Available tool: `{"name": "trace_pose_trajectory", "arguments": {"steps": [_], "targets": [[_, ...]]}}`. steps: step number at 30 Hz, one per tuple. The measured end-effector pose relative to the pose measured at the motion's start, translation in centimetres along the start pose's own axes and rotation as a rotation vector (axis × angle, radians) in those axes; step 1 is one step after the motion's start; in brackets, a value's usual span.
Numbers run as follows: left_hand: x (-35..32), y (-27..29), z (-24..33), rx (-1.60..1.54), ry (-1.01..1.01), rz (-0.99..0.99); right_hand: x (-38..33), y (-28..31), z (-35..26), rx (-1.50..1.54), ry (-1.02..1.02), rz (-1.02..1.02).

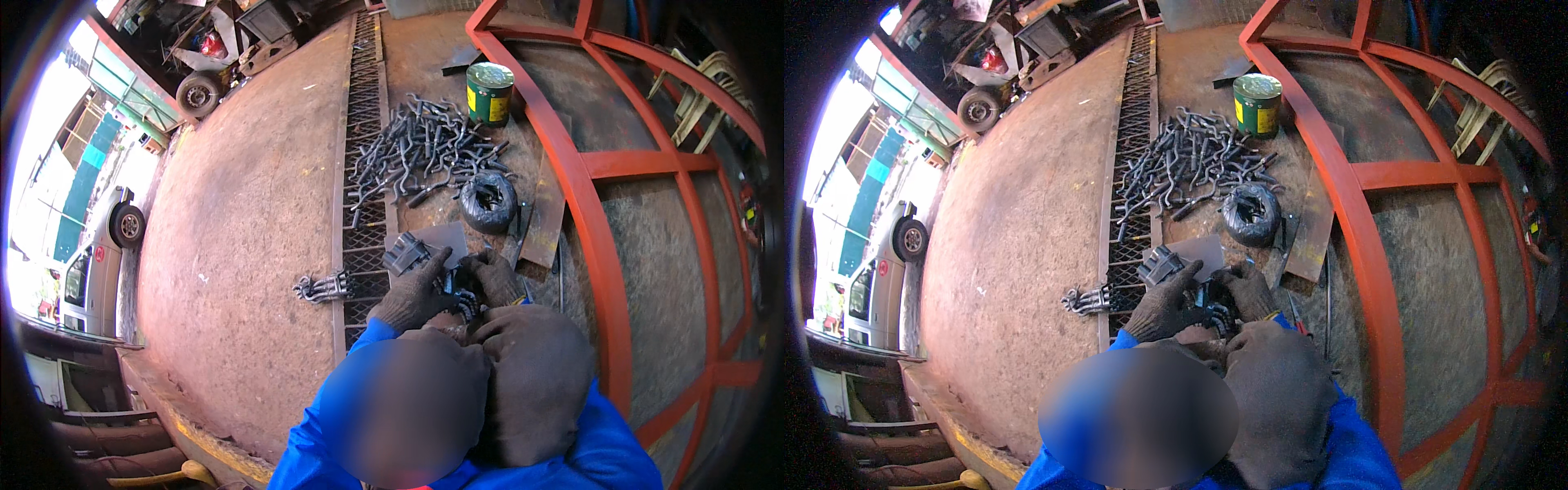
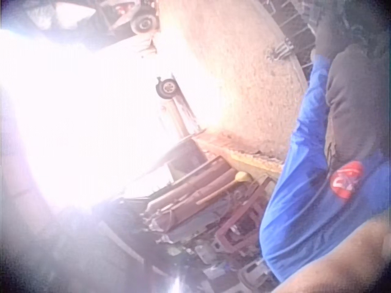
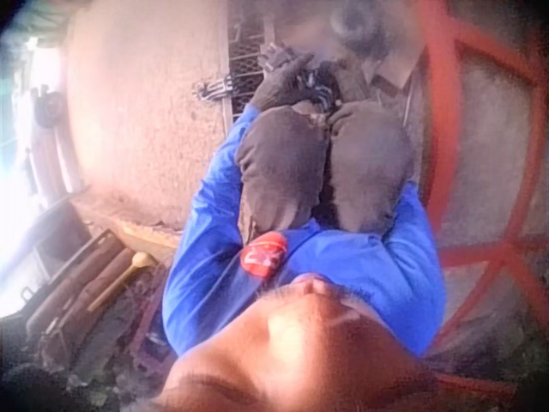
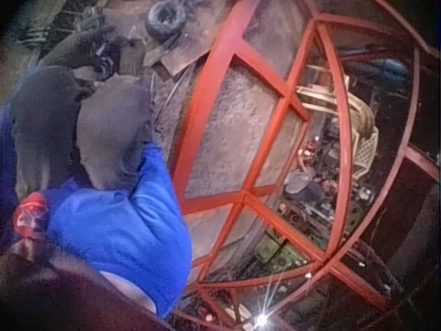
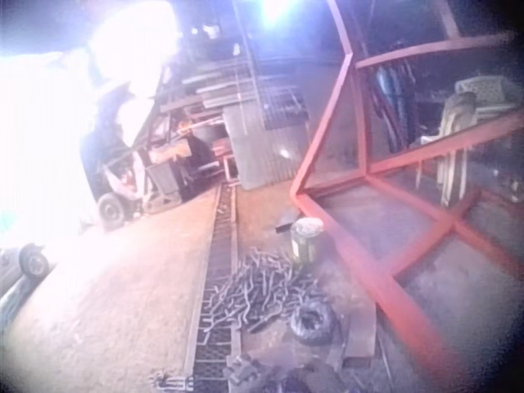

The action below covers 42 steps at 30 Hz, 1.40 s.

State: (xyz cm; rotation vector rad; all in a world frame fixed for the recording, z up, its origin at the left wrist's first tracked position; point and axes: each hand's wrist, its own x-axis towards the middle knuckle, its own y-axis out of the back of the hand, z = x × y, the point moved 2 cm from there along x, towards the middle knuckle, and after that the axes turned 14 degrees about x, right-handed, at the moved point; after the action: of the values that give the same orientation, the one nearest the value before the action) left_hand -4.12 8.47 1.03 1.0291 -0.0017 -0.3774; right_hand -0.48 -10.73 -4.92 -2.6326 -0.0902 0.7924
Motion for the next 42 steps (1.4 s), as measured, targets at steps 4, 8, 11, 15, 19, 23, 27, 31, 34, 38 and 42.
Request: {"name": "trace_pose_trajectory", "arguments": {"steps": [4,8,11,15,19,23,27,31,34,38,42], "targets": [[0.2,0.2,0.8,-0.046,-0.008,0.070,0.6,0.5,0.5,-0.041,-0.004,-0.024],[0.4,-0.7,0.0,-0.259,-0.041,0.066,1.4,1.0,1.4,-0.074,0.060,-0.048],[0.6,-0.9,0.1,-0.351,0.127,0.043,0.3,0.1,0.2,-0.112,0.004,0.012],[0.4,-1.8,-0.2,-0.322,0.114,0.155,0.9,0.3,0.6,-0.136,0.032,-0.006],[0.5,-3.1,-0.7,-0.209,0.008,0.297,1.2,0.5,0.8,-0.103,0.071,-0.042],[-0.4,-1.4,0.9,-0.044,-0.248,0.487,0.0,-0.6,-0.3,-0.148,0.028,-0.002],[-0.7,-0.5,1.4,-0.076,-0.370,0.516,-0.3,-1.2,-1.2,-0.264,0.058,0.006],[-1.4,-0.8,1.9,-0.182,-0.323,0.446,-0.3,-0.7,-1.2,-0.382,0.145,0.034],[-2.5,-1.6,1.3,-0.244,-0.206,0.359,0.2,-0.6,-0.8,-0.370,0.080,0.057],[-3.2,-2.3,0.7,-0.368,-0.092,0.286,0.5,-0.4,-0.4,-0.469,0.235,0.087],[-3.7,-1.7,1.3,-0.365,-0.050,0.212,1.3,0.5,0.7,-0.636,0.470,0.146]]}}
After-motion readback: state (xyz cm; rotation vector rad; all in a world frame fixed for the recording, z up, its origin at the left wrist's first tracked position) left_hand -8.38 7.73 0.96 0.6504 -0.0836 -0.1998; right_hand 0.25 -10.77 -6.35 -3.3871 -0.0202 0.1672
